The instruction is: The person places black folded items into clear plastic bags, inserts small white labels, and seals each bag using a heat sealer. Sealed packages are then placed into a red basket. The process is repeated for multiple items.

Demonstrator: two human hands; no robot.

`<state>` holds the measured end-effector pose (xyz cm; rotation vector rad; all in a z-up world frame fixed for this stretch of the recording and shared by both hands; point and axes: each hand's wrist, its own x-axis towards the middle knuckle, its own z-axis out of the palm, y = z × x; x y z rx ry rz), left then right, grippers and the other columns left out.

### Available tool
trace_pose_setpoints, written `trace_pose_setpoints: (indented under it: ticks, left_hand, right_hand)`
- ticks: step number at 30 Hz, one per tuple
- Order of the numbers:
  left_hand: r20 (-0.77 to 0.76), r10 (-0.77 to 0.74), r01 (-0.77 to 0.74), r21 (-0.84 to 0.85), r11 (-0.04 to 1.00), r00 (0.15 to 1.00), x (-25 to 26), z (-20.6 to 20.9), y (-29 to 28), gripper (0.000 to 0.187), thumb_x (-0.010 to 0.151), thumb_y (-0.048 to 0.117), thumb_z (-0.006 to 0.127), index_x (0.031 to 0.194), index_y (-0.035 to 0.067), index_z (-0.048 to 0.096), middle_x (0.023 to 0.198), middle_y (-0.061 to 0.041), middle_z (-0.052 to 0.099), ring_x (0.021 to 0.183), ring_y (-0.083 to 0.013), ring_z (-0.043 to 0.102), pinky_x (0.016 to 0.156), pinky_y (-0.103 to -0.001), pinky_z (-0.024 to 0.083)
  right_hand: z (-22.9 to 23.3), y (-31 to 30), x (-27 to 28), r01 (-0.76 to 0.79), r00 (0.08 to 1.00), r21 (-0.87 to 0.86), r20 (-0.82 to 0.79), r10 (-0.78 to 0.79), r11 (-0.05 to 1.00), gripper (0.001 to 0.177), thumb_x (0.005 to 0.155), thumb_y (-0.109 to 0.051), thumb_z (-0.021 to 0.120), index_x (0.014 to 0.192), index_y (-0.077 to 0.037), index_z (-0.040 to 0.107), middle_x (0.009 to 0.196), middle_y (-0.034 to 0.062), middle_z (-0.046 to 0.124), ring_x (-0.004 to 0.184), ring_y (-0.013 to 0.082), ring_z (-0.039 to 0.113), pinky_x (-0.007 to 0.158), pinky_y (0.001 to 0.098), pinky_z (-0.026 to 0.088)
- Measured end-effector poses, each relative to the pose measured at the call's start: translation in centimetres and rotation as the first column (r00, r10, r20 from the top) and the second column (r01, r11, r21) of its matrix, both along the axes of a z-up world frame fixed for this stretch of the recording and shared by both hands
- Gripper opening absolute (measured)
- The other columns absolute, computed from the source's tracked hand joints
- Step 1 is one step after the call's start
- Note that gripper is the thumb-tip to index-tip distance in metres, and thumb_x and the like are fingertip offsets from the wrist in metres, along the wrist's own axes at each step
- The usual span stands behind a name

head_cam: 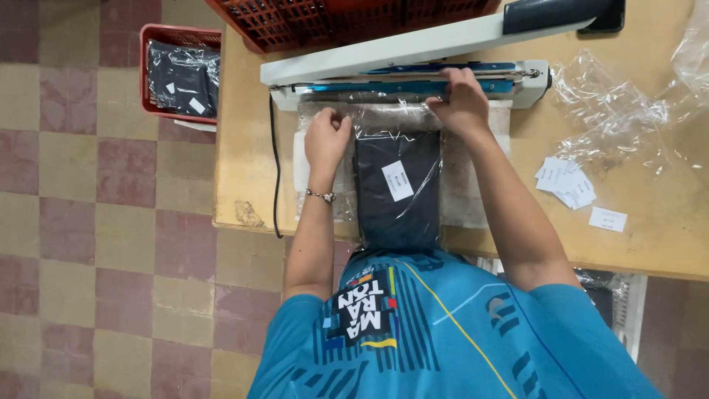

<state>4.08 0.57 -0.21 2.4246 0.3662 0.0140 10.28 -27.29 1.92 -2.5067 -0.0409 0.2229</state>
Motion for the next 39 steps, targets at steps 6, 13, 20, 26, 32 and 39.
trace_pose_setpoints:
  ticks: [6,13,20,26,32,39]
  left_hand:
    - [0.200,0.042,-0.040,-0.014,0.999,0.979,0.5,-1.3,-0.6,0.007,0.092,0.017,0.058,0.086,0.013,0.060,0.092,-0.004,0.063,0.088,-0.0278,0.057,0.072,-0.043,0.044]
    - [0.223,0.117,-0.063,-0.235,0.970,0.968,-0.7,0.3,-2.4,0.010,0.102,0.025,0.052,0.108,0.018,0.055,0.096,-0.016,0.072,0.098,-0.0441,0.068,0.087,-0.053,0.052]
    - [0.480,0.249,0.123,-0.618,0.777,0.841,-0.5,-0.3,-3.8,0.005,0.106,0.011,0.053,0.102,0.009,0.055,0.080,-0.010,0.074,0.076,-0.0196,0.072,0.077,-0.032,0.057]
    - [0.319,0.319,-0.207,-0.340,0.918,0.892,2.1,-2.6,-4.2,0.010,0.095,0.019,0.067,0.101,0.018,0.058,0.078,-0.008,0.074,0.074,-0.0280,0.074,0.071,-0.041,0.058]
    - [0.213,0.180,-0.183,-0.005,0.983,0.960,3.2,-2.4,-4.4,0.026,0.090,0.038,0.073,0.097,0.019,0.057,0.075,-0.010,0.073,0.077,-0.0401,0.073,0.071,-0.053,0.055]
    - [0.401,0.137,-0.198,0.117,0.973,0.906,3.3,-4.0,-5.0,0.021,0.082,0.022,0.071,0.090,0.021,0.053,0.069,-0.005,0.065,0.075,-0.0338,0.068,0.069,-0.046,0.057]
  right_hand:
    - [0.7,1.0,0.5,-0.167,0.982,0.062,-0.074,0.172,0.984,0.010,0.089,-0.019,0.079,0.087,-0.016,0.070,0.112,0.0074,0.057,0.115,0.0295,0.048,0.097,0.0413,0.045]
    - [-2.7,0.7,-1.0,-0.117,0.977,-0.136,0.160,0.138,0.984,0.058,0.077,-0.045,0.088,0.117,-0.013,0.060,0.110,0.0084,0.058,0.106,0.0303,0.056,0.091,0.0445,0.043]
    - [-2.2,0.2,-0.8,-0.099,0.991,0.058,-0.087,0.103,0.993,0.035,0.082,-0.040,0.079,0.110,-0.022,0.069,0.104,0.0103,0.065,0.105,0.0405,0.064,0.090,0.0485,0.049]
    - [-3.9,-2.6,1.1,-0.036,0.999,0.283,-0.026,0.045,0.959,0.004,0.091,-0.029,0.077,0.093,-0.026,0.077,0.083,0.0007,0.073,0.088,0.0247,0.072,0.084,0.0372,0.054]
    - [-5.9,-3.6,2.9,0.098,0.971,0.171,0.199,-0.132,0.980,0.007,0.090,-0.035,0.080,0.093,-0.028,0.081,0.074,0.0011,0.070,0.078,0.0257,0.071,0.073,0.0374,0.054]
    - [-13.3,-6.0,6.8,0.079,0.938,0.164,0.322,-0.129,0.983,0.036,0.098,-0.038,0.083,0.086,-0.005,0.073,0.074,0.0211,0.067,0.078,0.0484,0.066,0.072,0.0590,0.049]
